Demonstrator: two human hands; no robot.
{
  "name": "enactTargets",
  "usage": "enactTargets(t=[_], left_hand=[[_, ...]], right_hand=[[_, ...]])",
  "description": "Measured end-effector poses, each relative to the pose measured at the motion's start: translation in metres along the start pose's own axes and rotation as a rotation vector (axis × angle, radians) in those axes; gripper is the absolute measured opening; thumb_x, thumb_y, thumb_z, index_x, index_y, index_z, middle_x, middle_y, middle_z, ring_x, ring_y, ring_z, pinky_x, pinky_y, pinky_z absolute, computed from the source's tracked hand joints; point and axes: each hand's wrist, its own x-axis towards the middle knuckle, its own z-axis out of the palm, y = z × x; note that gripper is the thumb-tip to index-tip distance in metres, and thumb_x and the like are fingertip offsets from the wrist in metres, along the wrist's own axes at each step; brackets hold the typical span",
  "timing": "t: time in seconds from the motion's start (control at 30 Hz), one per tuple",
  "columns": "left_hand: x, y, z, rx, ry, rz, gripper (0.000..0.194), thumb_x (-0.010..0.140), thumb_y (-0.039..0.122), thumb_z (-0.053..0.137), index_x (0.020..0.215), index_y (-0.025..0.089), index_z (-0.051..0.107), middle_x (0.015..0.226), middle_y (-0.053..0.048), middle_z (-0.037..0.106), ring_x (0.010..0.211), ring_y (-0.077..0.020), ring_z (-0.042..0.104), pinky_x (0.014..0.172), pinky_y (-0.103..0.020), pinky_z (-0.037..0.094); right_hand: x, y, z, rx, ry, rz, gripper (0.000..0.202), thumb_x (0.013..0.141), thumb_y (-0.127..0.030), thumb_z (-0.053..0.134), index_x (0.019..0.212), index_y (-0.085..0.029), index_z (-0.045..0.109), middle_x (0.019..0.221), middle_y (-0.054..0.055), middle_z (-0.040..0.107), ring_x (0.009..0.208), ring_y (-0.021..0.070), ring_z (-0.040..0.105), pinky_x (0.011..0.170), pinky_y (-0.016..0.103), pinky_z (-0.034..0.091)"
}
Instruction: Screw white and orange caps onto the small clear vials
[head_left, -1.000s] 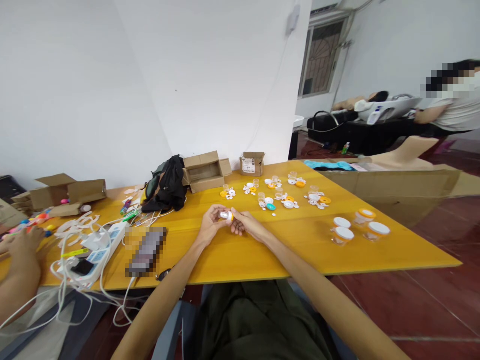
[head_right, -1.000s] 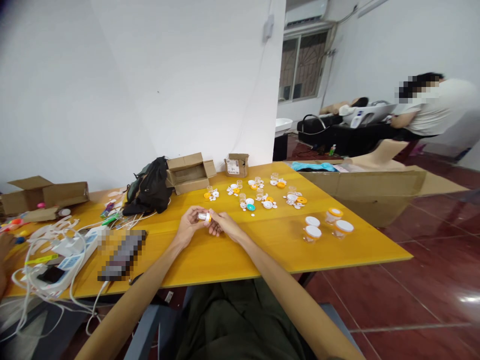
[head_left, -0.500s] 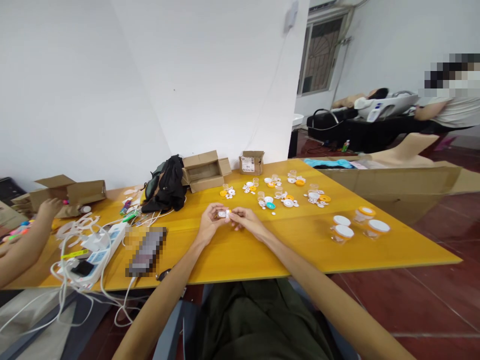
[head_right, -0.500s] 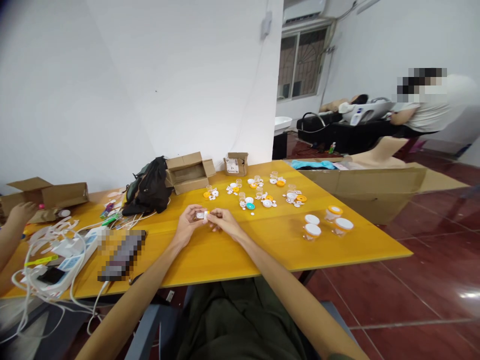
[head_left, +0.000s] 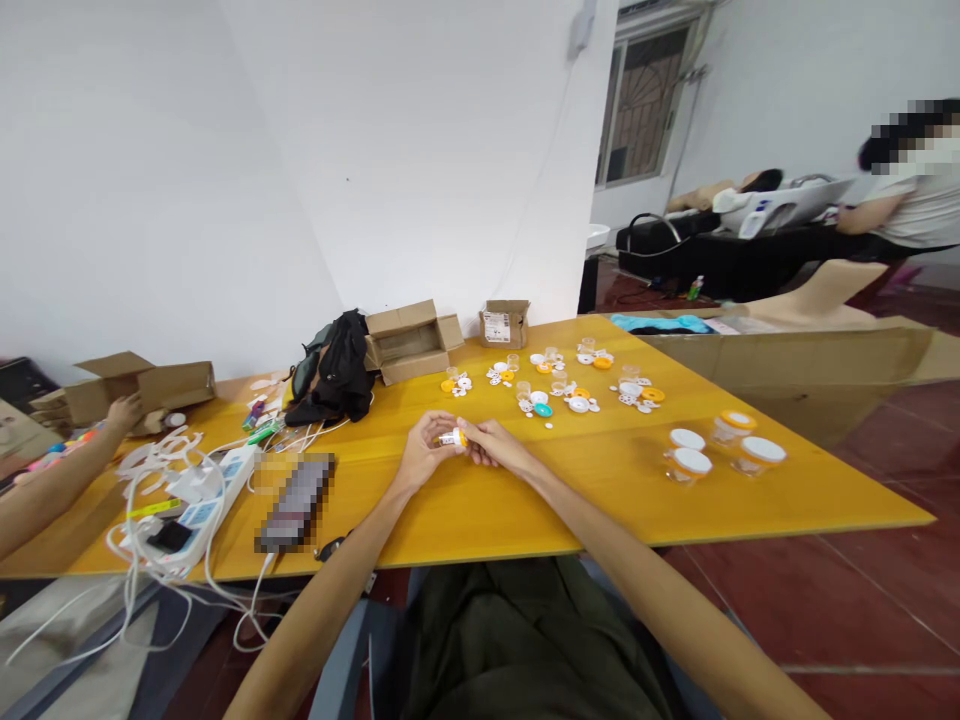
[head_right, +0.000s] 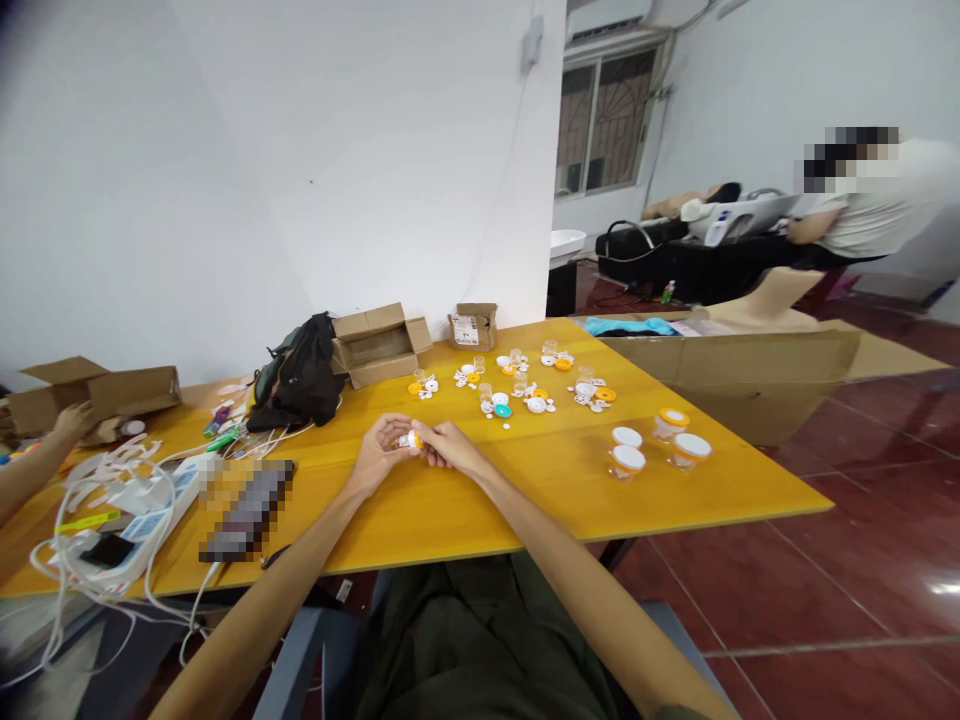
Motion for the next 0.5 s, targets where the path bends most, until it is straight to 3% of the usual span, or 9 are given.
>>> enactTargets(t=[0.2, 0.37, 0.5], left_hand=[[0.0, 0.002, 0.0, 0.027, 0.025, 0.017, 0.053, 0.05, 0.029, 0.09, 0.093, 0.02, 0.06, 0.093, -0.004, 0.071, 0.092, -0.0201, 0.067, 0.084, -0.032, 0.05], [0.002, 0.004, -0.001, 0.024, 0.069, 0.011, 0.05, 0.053, 0.029, 0.088, 0.094, 0.021, 0.061, 0.095, -0.005, 0.072, 0.094, -0.0209, 0.068, 0.085, -0.032, 0.05], [0.003, 0.005, -0.002, 0.016, 0.087, 0.005, 0.048, 0.053, 0.028, 0.088, 0.094, 0.021, 0.063, 0.097, -0.005, 0.073, 0.096, -0.0211, 0.068, 0.086, -0.033, 0.05]], right_hand=[[0.003, -0.001, 0.002, 0.019, -0.022, 0.038, 0.066, 0.083, -0.073, 0.046, 0.049, -0.017, 0.056, 0.037, -0.001, 0.051, 0.032, 0.0062, 0.04, 0.033, 0.019, 0.027], [-0.003, -0.006, 0.0, 0.167, 0.045, -0.055, 0.04, 0.072, -0.058, 0.072, 0.07, -0.019, 0.062, 0.06, 0.0, 0.064, 0.047, 0.0091, 0.054, 0.035, 0.017, 0.037], [-0.009, -0.008, -0.004, 0.253, 0.125, -0.131, 0.038, 0.061, -0.048, 0.083, 0.079, -0.02, 0.063, 0.074, 0.0, 0.067, 0.058, 0.0109, 0.06, 0.041, 0.018, 0.046]])
